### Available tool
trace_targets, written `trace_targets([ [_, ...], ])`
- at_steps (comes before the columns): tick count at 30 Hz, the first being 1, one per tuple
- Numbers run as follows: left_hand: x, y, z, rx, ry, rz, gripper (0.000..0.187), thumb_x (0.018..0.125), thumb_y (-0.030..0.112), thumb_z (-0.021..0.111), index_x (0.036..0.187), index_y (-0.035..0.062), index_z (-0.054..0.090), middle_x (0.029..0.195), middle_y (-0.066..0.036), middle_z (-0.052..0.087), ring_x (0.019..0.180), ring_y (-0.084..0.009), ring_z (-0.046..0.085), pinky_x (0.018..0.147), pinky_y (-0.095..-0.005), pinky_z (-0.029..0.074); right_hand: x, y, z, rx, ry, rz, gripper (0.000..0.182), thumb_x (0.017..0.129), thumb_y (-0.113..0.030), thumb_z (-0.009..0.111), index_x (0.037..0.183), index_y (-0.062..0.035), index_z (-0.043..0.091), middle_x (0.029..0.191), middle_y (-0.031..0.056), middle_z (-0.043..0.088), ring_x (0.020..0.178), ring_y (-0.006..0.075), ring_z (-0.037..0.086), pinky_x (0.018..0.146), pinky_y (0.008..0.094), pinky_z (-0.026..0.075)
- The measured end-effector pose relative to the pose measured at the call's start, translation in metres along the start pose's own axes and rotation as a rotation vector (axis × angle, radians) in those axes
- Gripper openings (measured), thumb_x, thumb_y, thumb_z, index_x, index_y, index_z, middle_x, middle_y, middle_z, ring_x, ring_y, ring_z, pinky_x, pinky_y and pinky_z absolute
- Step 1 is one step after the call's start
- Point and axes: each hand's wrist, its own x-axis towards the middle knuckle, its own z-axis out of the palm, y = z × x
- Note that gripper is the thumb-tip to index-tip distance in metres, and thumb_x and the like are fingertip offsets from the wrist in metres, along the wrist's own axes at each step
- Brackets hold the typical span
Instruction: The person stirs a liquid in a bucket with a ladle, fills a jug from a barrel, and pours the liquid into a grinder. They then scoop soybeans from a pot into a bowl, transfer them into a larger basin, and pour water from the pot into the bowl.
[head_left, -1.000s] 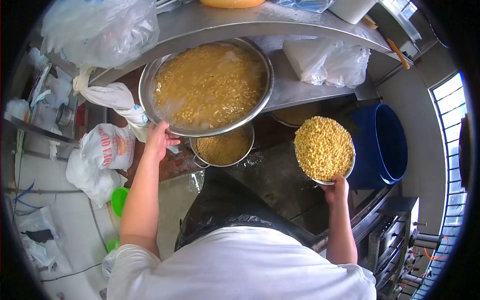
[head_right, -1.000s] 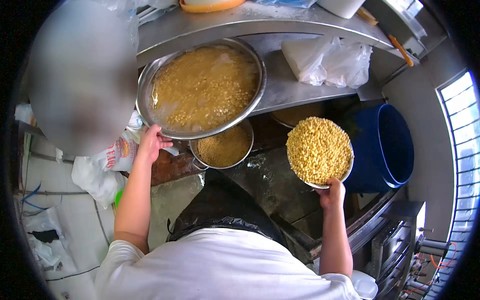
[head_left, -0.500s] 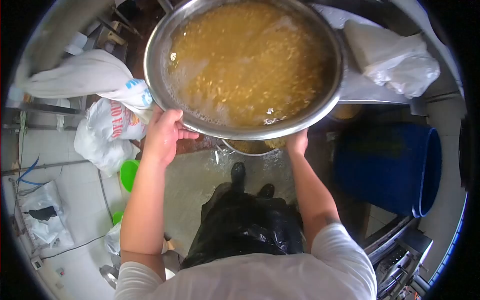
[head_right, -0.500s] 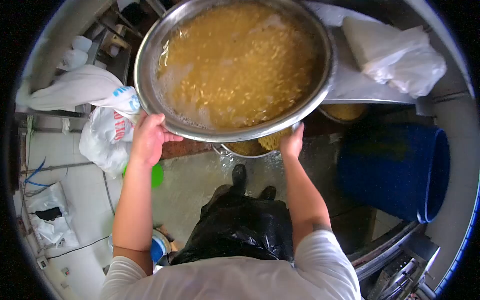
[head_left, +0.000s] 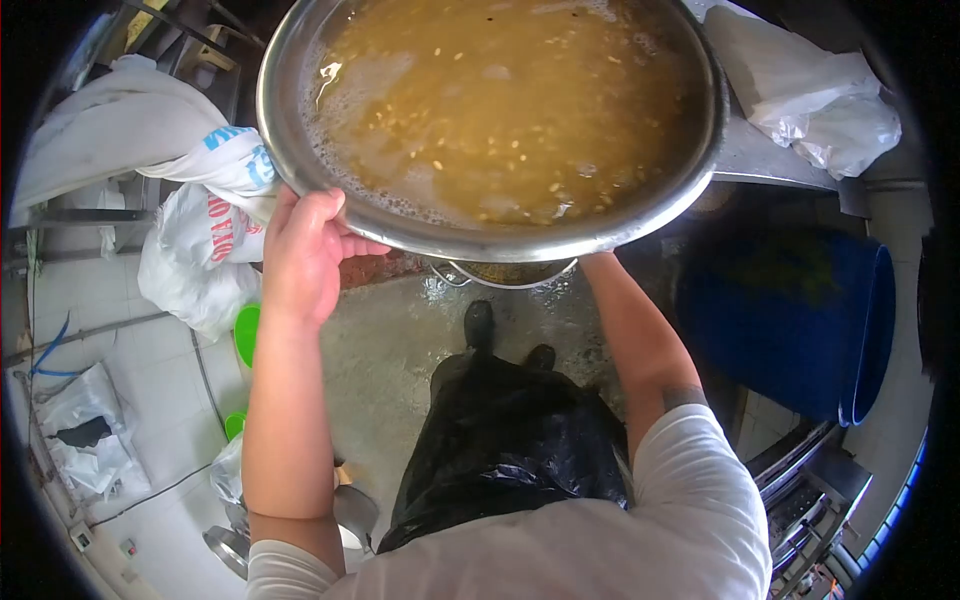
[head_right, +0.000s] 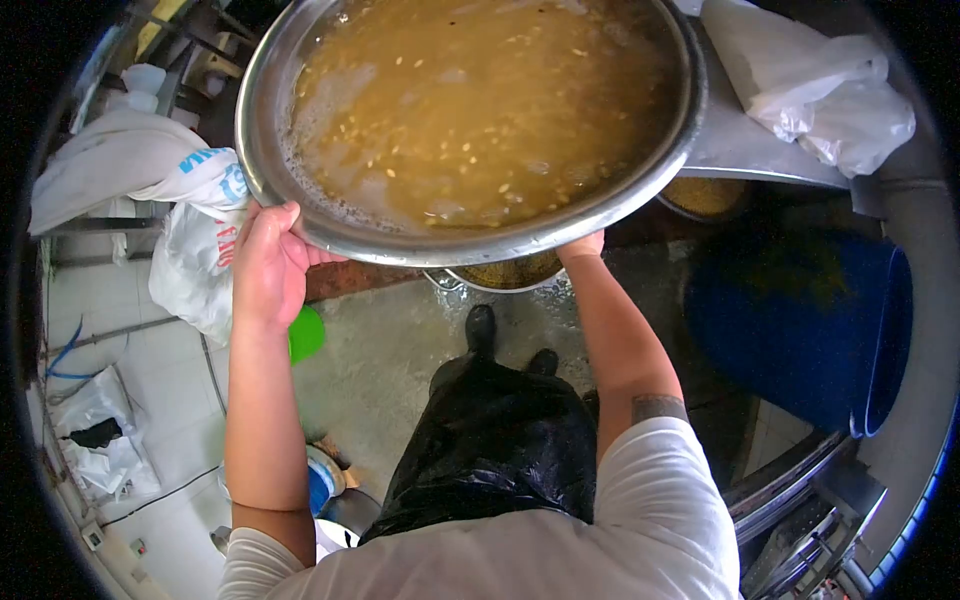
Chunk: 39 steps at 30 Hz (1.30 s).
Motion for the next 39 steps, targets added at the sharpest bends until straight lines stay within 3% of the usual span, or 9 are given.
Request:
trace_targets([
  [5,0.003,-0.004,-0.006,0.035,-0.009,-0.012,0.035,0.098,0.022,0.052,0.128,0.0035,0.051,0.114,-0.014,0.070,0.095,-0.0282,0.073,0.077,-0.0485,0.063,0.005,0.096,0.019,0.635,0.164,0.320,0.053,0.088,-0.013,0.062,0.139,-0.0031,0.050,0.122,0.0216,0.069,0.114,0.0405,0.066,0.098,0.0465,0.051],
  [7,0.000,0.002,0.001,0.036,0.025,-0.046,0.030,0.098,0.022,0.053,0.123,0.0049,0.053,0.110,-0.013,0.070,0.094,-0.0266,0.073,0.076,-0.0480,0.063,-0.054,0.090,-0.041,1.217,-0.072,0.755,0.037,0.091,-0.006,0.050,0.127,-0.0015,0.057,0.113,0.0195,0.065,0.104,0.0393,0.067,0.067,0.0596,0.062],
  [12,0.001,0.006,0.000,0.022,-0.010,-0.115,0.029,0.097,0.023,0.055,0.120,0.0054,0.053,0.107,-0.012,0.069,0.092,-0.0258,0.072,0.073,-0.0465,0.062,-0.196,0.129,-0.184,1.372,0.014,0.928,0.047,0.086,0.002,0.050,0.133,0.0046,0.048,0.127,0.0226,0.055,0.119,0.0452,0.061,0.093,0.0670,0.057],
  [16,0.001,0.011,0.001,0.019,-0.033,-0.133,0.034,0.094,0.021,0.055,0.122,0.0044,0.047,0.101,-0.011,0.063,0.081,-0.0247,0.069,0.067,-0.0432,0.062,-0.256,0.160,-0.306,1.320,0.117,0.821,0.044,0.083,0.000,0.050,0.126,0.0071,0.051,0.121,0.0211,0.059,0.108,0.0397,0.067,0.088,0.0608,0.062],
  [20,0.004,0.006,-0.004,0.009,-0.036,-0.124,0.030,0.094,0.024,0.060,0.116,0.0051,0.053,0.099,-0.011,0.066,0.081,-0.0263,0.070,0.068,-0.0454,0.062,-0.260,0.058,-0.426,1.396,0.294,0.494,0.051,0.078,0.003,0.054,0.128,0.0057,0.053,0.112,0.0166,0.064,0.097,0.0328,0.068,0.087,0.0461,0.058],
  [26,0.000,0.013,-0.001,0.019,-0.043,-0.114,0.030,0.095,0.022,0.058,0.117,0.0047,0.050,0.098,-0.013,0.065,0.077,-0.0253,0.068,0.065,-0.0437,0.062,-0.172,-0.111,-0.445,1.393,0.112,0.198,0.036,0.099,-0.012,0.060,0.128,0.0076,0.055,0.117,0.0198,0.066,0.101,0.0351,0.071,0.081,0.0521,0.065],
  [29,-0.001,0.012,-0.001,0.030,-0.018,-0.125,0.037,0.094,0.019,0.056,0.126,0.0047,0.044,0.103,-0.014,0.064,0.074,-0.0249,0.069,0.063,-0.0399,0.062,-0.118,-0.190,-0.406,1.130,0.028,0.053,0.035,0.099,-0.017,0.058,0.127,0.0031,0.057,0.112,0.0192,0.067,0.103,0.0334,0.071,0.080,0.0498,0.063],
  [34,0.002,0.014,-0.003,0.026,0.008,-0.091,0.050,0.093,0.016,0.057,0.137,0.0031,0.037,0.108,-0.017,0.065,0.077,-0.0252,0.070,0.060,-0.0385,0.064,-0.061,-0.284,-0.374,0.174,0.365,-0.417,0.046,0.092,-0.013,0.057,0.137,-0.0012,0.056,0.124,0.0303,0.067,0.119,0.0501,0.060,0.101,0.0510,0.049],
  [39,0.005,0.009,-0.008,-0.017,0.018,-0.095,0.049,0.094,0.012,0.057,0.138,0.0028,0.037,0.106,-0.016,0.066,0.069,-0.0218,0.067,0.057,-0.0342,0.061,0.035,-0.289,-0.345,-0.903,0.414,-0.665,0.039,0.101,-0.028,0.050,0.130,-0.0054,0.065,0.131,0.0235,0.064,0.121,0.0400,0.061,0.103,0.0484,0.050],
])
